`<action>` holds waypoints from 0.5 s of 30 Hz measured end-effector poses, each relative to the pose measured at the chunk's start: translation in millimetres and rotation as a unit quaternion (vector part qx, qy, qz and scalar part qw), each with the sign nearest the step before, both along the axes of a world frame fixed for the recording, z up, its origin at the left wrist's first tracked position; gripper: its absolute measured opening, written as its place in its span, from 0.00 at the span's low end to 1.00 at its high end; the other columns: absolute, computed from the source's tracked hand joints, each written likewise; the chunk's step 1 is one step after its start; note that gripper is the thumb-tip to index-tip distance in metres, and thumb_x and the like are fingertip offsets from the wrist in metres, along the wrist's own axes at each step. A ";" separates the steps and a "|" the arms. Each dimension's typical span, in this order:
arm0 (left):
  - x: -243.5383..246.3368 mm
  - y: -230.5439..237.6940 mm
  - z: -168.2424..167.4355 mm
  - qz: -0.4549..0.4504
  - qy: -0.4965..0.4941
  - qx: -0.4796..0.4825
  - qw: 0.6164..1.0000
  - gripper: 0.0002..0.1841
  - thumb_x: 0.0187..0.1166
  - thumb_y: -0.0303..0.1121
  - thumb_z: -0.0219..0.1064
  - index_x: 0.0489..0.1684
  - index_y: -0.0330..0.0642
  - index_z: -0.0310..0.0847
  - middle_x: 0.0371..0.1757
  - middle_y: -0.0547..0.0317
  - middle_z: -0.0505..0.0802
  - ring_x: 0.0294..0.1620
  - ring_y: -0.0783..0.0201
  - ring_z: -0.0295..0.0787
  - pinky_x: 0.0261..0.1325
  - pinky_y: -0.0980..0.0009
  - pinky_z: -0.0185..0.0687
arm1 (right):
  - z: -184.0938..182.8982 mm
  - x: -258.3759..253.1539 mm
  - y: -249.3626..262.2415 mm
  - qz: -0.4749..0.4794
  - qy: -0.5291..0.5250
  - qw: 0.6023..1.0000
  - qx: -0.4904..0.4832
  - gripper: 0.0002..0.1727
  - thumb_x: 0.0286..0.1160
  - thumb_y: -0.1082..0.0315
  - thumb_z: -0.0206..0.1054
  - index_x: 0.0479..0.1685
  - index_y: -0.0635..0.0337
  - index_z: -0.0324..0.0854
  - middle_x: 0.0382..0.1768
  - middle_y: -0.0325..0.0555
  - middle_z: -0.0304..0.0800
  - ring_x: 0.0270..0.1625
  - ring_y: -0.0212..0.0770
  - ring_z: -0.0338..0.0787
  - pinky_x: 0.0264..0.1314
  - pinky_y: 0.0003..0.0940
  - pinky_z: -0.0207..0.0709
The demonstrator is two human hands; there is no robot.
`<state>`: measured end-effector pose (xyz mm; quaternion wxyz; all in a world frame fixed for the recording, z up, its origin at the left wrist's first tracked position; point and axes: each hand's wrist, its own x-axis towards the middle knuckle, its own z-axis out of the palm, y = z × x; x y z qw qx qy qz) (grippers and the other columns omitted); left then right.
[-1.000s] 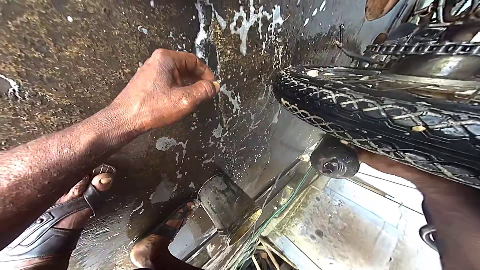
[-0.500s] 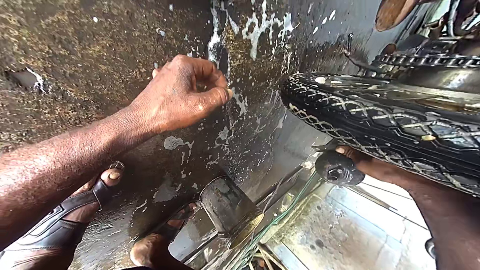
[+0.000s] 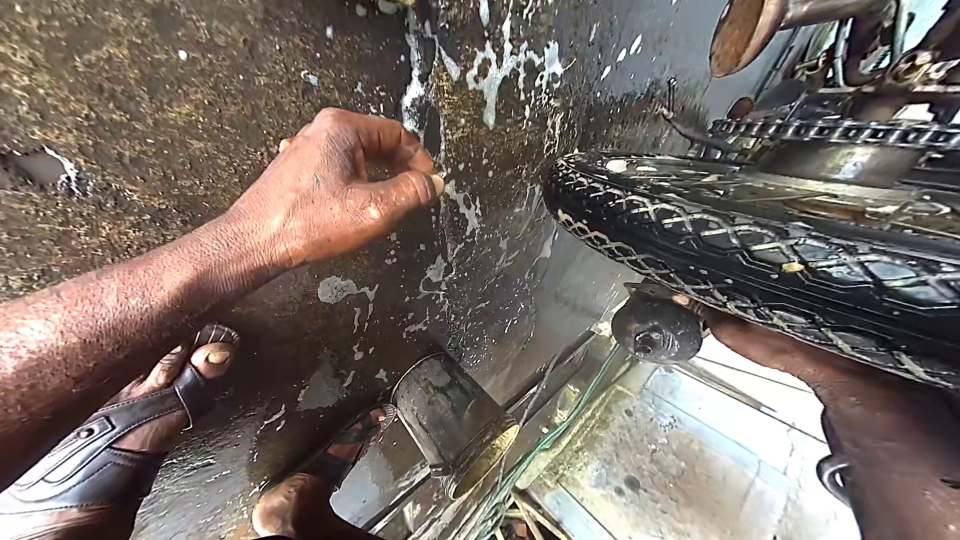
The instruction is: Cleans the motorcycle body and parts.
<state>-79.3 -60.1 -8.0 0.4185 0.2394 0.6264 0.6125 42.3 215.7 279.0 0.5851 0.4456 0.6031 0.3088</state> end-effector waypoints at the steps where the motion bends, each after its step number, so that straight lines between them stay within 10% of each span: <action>1: -1.7 0.0 -0.6 0.001 0.000 0.001 1.000 0.17 0.77 0.54 0.63 0.50 0.59 0.91 0.44 0.77 0.94 0.44 0.80 0.89 0.46 0.63 0.84 | -2.0 -0.5 -0.1 -0.024 -0.014 0.999 0.033 0.22 0.91 0.63 0.58 0.68 0.76 0.78 0.70 0.78 0.79 0.75 0.68 0.79 0.78 0.61 0.65; 11: 2.6 2.5 -2.5 -0.005 0.003 -0.002 1.000 0.17 0.76 0.56 0.63 0.49 0.61 0.91 0.45 0.77 0.94 0.47 0.77 0.89 0.49 0.54 0.81 | 4.9 18.2 2.7 0.109 0.125 0.986 -0.025 0.20 0.87 0.62 0.62 0.56 0.77 0.83 0.57 0.80 0.85 0.65 0.72 0.85 0.68 0.69 0.72; 15: 5.1 3.0 -0.7 -0.013 0.006 0.005 1.000 0.16 0.77 0.55 0.63 0.49 0.60 0.91 0.43 0.77 0.93 0.43 0.78 0.87 0.47 0.58 0.81 | -3.7 7.7 -3.8 0.051 0.053 0.992 0.104 0.16 0.78 0.67 0.69 0.53 0.75 0.85 0.57 0.75 0.87 0.64 0.66 0.86 0.67 0.62 0.73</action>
